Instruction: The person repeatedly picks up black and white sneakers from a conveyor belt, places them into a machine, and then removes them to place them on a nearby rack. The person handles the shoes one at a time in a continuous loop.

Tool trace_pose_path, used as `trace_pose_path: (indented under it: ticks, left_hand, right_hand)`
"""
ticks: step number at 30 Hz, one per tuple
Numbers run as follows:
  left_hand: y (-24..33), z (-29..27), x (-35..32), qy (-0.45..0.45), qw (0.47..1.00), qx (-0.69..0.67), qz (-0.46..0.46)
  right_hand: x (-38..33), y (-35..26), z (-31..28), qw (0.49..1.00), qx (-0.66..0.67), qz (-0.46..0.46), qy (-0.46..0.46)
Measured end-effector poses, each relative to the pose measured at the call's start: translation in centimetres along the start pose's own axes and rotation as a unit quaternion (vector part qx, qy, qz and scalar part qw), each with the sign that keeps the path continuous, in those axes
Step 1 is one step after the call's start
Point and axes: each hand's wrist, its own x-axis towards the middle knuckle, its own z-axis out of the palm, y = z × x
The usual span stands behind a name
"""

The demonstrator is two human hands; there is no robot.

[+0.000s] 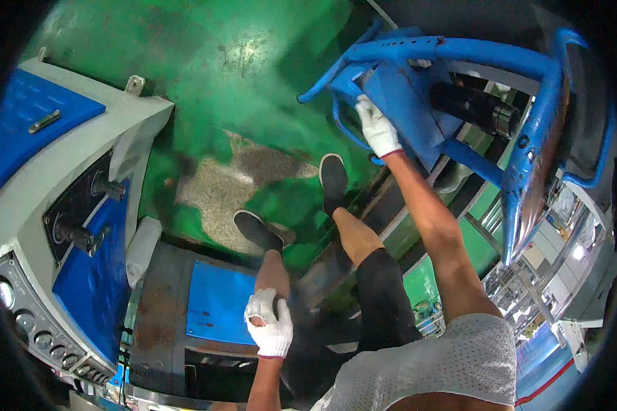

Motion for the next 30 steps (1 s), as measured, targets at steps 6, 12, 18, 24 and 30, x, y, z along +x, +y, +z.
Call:
trace_pose_path:
  ticks: [6,12,18,24,30]
  left_hand:
    - [-0.2,0.3,-0.9,-0.006,1.0,0.003,0.0]
    - [0.4,0.7,-3.4,0.051,0.997,0.025,0.043]
    - [9.2,-4.4,-8.9,0.04,0.997,-0.059,0.013]
    - [15.9,-12.2,-15.7,0.155,0.963,-0.207,-0.074]
    - [18.1,-22.6,-19.8,0.281,0.881,-0.36,-0.127]
  right_hand:
    - [-3.6,-9.9,-4.9,0.991,0.119,-0.037,-0.048]
    - [-7.1,-25.1,-17.2,0.828,0.519,0.168,-0.129]
    - [-10.7,-36.4,-31.0,0.882,0.413,0.081,-0.21]
    - [-13.3,-44.7,-39.8,0.862,0.36,-0.093,-0.345]
    - [-13.4,-54.2,-46.1,0.788,0.435,-0.075,-0.429]
